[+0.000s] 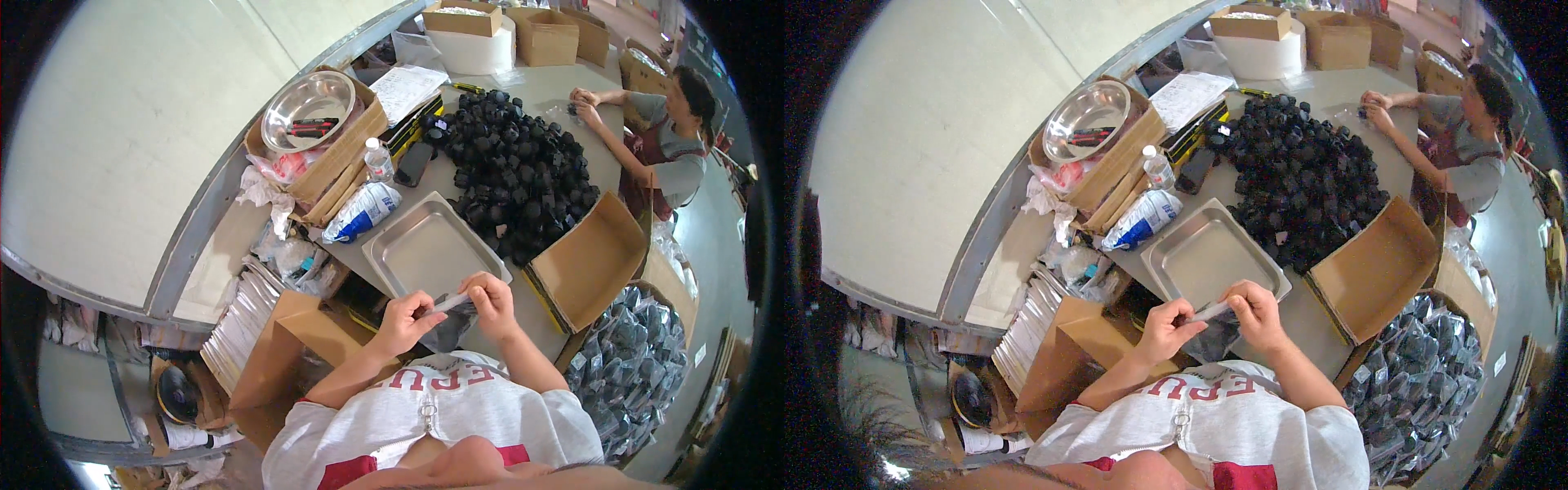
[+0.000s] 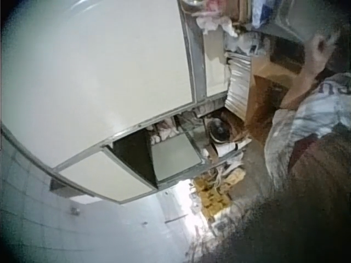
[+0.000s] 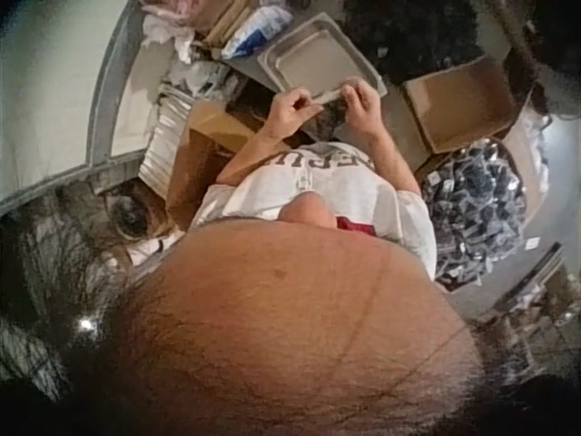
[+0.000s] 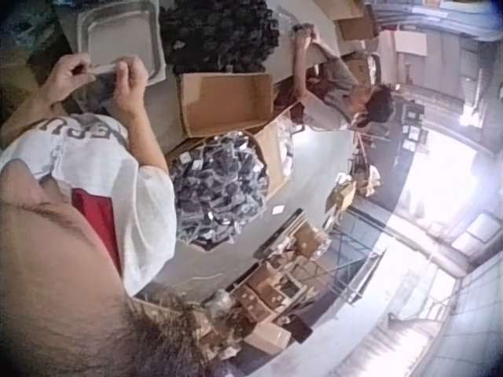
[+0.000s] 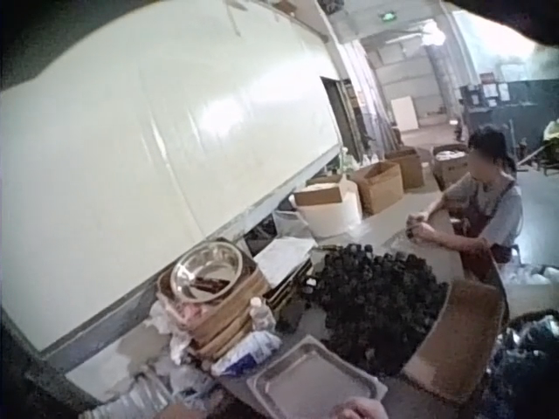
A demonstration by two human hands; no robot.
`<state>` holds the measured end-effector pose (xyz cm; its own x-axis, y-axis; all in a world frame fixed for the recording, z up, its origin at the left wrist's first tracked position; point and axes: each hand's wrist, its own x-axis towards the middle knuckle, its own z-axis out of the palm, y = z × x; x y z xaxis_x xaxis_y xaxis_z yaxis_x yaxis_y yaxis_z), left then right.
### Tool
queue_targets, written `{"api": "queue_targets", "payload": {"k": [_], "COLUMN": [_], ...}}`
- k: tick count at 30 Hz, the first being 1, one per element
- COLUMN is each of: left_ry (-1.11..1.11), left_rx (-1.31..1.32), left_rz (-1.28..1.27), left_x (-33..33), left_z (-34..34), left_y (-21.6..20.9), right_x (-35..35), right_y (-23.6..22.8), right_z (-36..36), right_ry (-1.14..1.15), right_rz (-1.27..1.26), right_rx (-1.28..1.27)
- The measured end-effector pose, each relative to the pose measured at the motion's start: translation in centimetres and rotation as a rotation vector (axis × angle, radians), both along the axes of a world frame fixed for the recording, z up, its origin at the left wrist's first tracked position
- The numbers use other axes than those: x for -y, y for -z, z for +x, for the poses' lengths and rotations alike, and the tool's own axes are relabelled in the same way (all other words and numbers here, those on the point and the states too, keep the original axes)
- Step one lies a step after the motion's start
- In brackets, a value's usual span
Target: The person is packaging small black components into plastic bags.
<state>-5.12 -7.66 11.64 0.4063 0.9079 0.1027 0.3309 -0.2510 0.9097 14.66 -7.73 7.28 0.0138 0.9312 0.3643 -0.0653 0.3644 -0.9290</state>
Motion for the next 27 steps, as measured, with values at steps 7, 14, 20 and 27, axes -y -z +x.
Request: {"api": "queue_targets", "payload": {"k": [7, 14, 20, 27], "left_ry": [0.091, 0.078, 0.051, 0.059], "left_rx": [-0.016, -0.065, -0.097, 0.063], "left_rz": [0.762, 0.831, 0.856, 0.911], "left_x": [-0.2, 0.4, 0.2, -0.4], "left_z": [-0.3, -0.7, -1.3, -1.1], "left_y": [-0.7, -0.4, -0.7, 0.5], "right_x": [-0.7, 0.4, 0.9, -0.2], "right_y": [-4.3, -3.4, -4.4, -4.8], "right_z": [0.6, 0.3, 0.8, 1.5], "right_ry": [-0.387, -0.240, -0.249, -0.538], "right_rz": [-0.046, 0.092, 0.109, -0.216], "right_rx": [0.130, 0.299, 0.088, 0.203]}}
